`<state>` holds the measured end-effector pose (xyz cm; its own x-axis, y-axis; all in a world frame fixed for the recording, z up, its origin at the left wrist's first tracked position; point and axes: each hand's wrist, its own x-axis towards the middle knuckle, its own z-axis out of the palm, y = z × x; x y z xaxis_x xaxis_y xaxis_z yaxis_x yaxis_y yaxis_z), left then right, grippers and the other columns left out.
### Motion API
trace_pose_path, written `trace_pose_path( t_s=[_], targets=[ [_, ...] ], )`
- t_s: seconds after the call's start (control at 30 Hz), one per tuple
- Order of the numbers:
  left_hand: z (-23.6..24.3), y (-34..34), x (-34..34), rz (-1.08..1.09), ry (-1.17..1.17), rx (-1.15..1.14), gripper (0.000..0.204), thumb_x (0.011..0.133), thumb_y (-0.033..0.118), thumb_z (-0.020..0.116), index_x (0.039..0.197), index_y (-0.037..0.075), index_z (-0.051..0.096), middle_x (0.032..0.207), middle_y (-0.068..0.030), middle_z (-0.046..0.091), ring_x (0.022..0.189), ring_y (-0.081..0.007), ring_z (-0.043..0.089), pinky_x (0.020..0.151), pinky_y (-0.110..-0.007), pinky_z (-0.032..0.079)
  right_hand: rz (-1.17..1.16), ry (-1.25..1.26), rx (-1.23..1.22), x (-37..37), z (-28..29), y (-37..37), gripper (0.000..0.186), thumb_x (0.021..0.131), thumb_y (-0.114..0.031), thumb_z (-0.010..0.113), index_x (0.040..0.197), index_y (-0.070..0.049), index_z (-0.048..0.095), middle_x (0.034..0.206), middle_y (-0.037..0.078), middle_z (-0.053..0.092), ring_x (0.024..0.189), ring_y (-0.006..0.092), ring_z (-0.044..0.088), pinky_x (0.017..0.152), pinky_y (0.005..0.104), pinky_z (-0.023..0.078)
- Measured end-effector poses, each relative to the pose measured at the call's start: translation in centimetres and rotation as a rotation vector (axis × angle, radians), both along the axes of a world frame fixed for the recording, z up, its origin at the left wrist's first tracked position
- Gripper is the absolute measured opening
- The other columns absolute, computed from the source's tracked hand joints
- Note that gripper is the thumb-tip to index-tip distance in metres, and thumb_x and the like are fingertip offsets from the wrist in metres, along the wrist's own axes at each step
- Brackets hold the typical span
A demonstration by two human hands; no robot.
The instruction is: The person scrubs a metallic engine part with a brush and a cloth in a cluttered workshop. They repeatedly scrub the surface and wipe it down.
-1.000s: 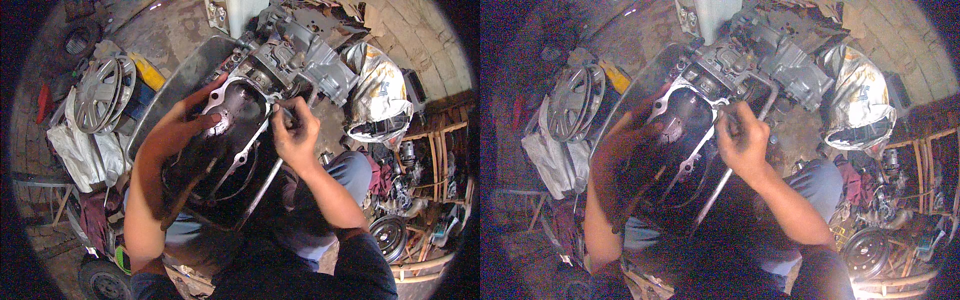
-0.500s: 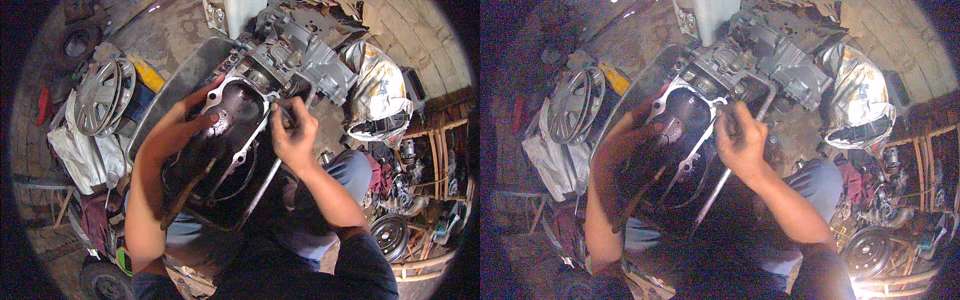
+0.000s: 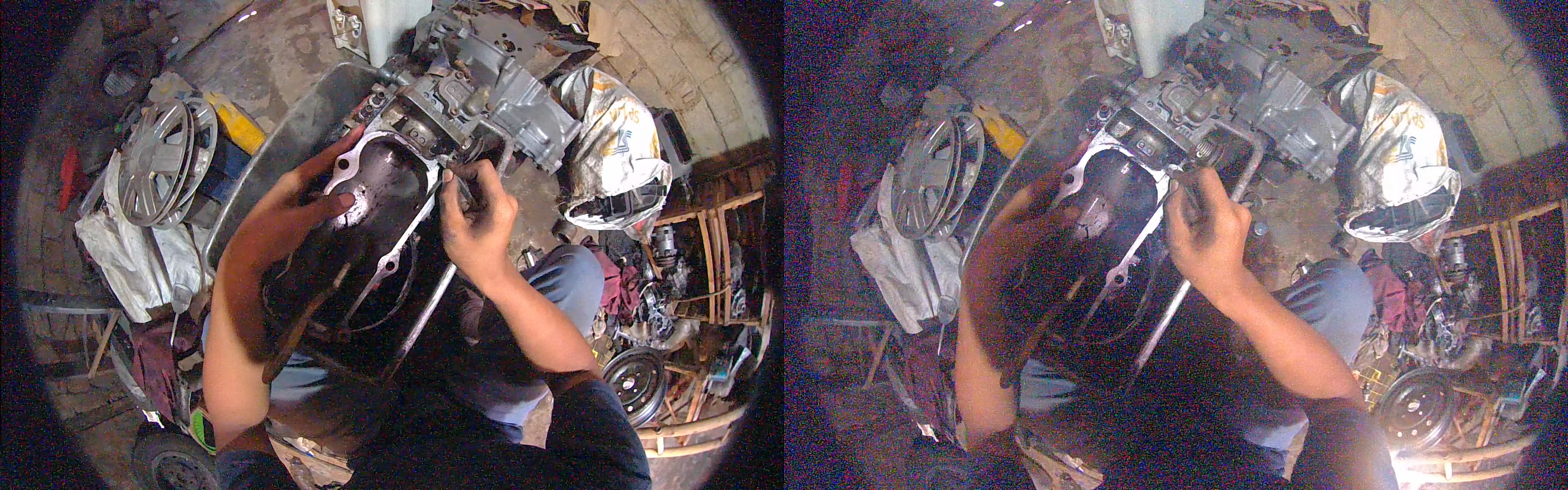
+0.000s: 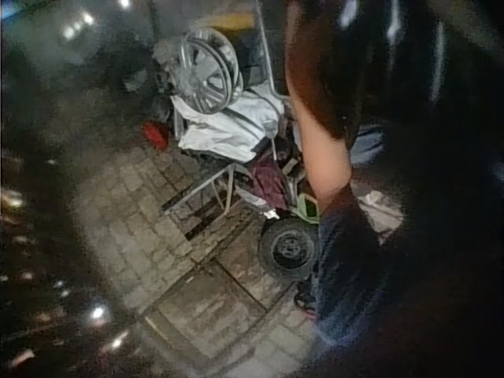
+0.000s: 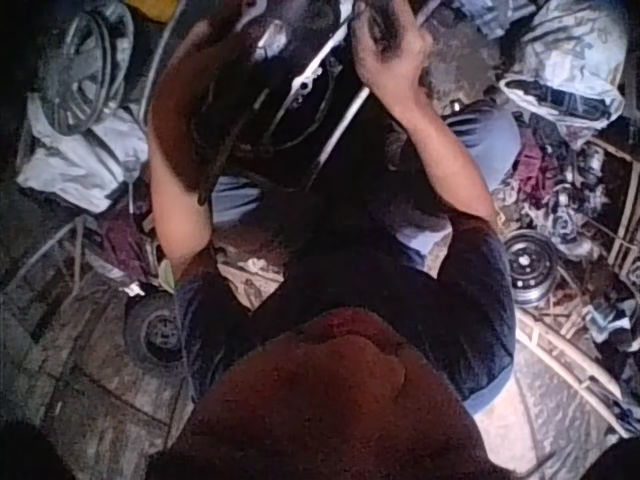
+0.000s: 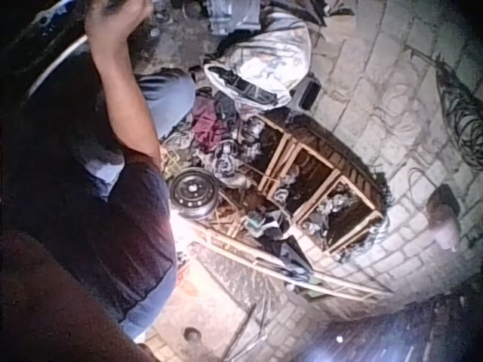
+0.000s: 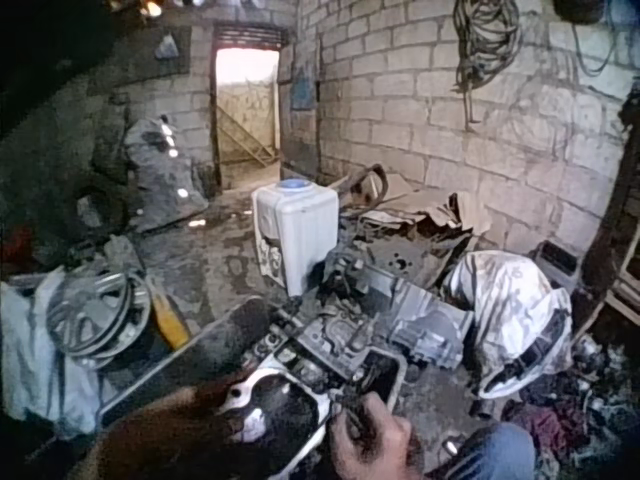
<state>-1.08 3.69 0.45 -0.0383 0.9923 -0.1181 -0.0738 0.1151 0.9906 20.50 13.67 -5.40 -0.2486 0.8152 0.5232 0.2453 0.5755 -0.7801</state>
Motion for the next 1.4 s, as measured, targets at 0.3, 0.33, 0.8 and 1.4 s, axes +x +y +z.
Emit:
trace_pose_path(
  t_s=[0.3,0.33,0.8,1.4],
  targets=[
    [0.1,0.1,0.1,0.014,0.037,-0.004,0.074,0.095,0.007,0.069,0.162,0.018,0.038,0.155,-0.0115,0.049,0.137,-0.0215,0.047,0.115,-0.033,0.036,-0.038,0.039,0.042,-0.4,-0.5,1.0,0.009,0.093,-0.002,0.069,0.096,0.001,0.060,0.072,0.014,0.066,0.060,0.0211,0.064,0.055,0.0332,0.048],
    [0.2,0.0,0.2,0.017,0.022,-0.014,0.074,0.095,0.008,0.069,0.162,0.018,0.038,0.155,-0.0117,0.049,0.137,-0.0217,0.047,0.115,-0.033,0.036,-0.080,0.048,0.049,-0.5,-0.5,1.3,0.011,0.092,-0.003,0.069,0.096,-0.001,0.059,0.068,0.017,0.065,0.055,0.0285,0.068,0.051,0.0372,0.049],
    [0.4,0.0,0.3,0.012,0.058,0.011,0.076,0.094,0.012,0.072,0.161,0.019,0.038,0.157,-0.0144,0.047,0.141,-0.0246,0.044,0.118,-0.034,0.032,-0.033,-0.010,-0.012,-0.2,0.1,0.2,0.006,0.094,-0.001,0.069,0.097,0.002,0.064,0.074,0.007,0.066,0.064,0.0044,0.054,0.055,0.0250,0.044],
    [0.1,0.2,0.5,0.000,0.011,0.028,0.075,0.095,0.012,0.072,0.161,0.012,0.037,0.159,-0.0115,0.044,0.144,-0.0224,0.040,0.120,-0.034,0.028,-0.008,-0.027,0.009,0.0,0.2,0.1,0.011,0.091,-0.002,0.069,0.094,0.000,0.058,0.068,0.020,0.064,0.061,0.0393,0.069,0.054,0.0425,0.050]
  ],
)
